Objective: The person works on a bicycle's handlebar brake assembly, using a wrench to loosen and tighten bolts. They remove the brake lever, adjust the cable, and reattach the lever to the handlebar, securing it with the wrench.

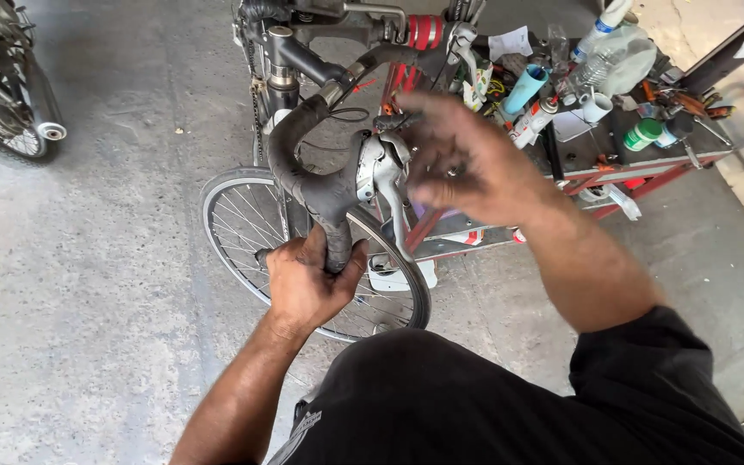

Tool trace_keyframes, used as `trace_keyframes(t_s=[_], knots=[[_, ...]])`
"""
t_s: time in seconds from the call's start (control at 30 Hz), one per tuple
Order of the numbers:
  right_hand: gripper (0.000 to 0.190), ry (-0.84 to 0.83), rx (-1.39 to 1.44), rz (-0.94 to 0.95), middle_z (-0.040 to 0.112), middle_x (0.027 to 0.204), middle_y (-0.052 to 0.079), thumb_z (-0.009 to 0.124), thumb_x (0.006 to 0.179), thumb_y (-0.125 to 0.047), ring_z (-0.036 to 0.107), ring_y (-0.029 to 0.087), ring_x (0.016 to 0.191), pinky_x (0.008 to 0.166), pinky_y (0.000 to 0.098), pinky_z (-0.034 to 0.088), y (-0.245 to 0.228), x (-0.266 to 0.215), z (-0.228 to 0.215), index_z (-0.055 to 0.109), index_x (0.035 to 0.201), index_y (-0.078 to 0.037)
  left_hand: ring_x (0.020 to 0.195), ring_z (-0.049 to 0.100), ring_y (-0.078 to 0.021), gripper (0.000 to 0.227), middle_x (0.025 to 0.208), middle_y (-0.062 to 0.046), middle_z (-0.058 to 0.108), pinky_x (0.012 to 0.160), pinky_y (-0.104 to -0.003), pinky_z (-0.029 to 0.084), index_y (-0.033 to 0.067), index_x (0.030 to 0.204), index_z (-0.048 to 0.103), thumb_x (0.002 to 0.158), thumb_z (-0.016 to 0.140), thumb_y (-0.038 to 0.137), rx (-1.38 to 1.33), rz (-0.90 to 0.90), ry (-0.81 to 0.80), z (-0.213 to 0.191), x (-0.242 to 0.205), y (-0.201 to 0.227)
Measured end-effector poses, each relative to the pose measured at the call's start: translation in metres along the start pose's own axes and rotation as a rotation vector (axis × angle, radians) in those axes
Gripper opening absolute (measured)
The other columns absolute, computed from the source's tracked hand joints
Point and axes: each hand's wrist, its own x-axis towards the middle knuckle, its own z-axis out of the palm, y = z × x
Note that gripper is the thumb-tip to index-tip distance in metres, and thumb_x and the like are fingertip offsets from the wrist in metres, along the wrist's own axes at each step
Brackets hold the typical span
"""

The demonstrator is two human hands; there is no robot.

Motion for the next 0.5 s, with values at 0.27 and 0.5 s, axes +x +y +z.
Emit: trace_keyframes(t_s=[0.27,0.5], knots=[[0.037,-0.143,-0.115,-0.014,0.066,0.099,0.022,0.072,0.098,-0.011,0.07,0.027,0.079,0.065,0.0381,0.065,-0.04,0.04,-0.007,0.062,0.129,0.007,0.048,0.065,-0.0332,0.044,0.045,-0.005,0.052,0.048,-0.039,0.052,0.019,0.067,0.048,0.08,0.087,0.036,-0.085,0.099,0.037,-0.011,0.004,-0.003],[0.037,-0.186,-0.222,-0.191,0.064,0.11,0.014,0.058,0.105,-0.029,0.073,0.023,0.09,0.077,0.0297,0.07,-0.022,0.043,-0.011,0.056,0.126,0.002,0.044,0.047,-0.0157,0.021,0.055,0.006,0.046,0.046,-0.036,0.042,0.0155,0.099,0.064,0.088,0.078,0.028,-0.042,0.16,0.01,-0.006,0.001,-0.011]])
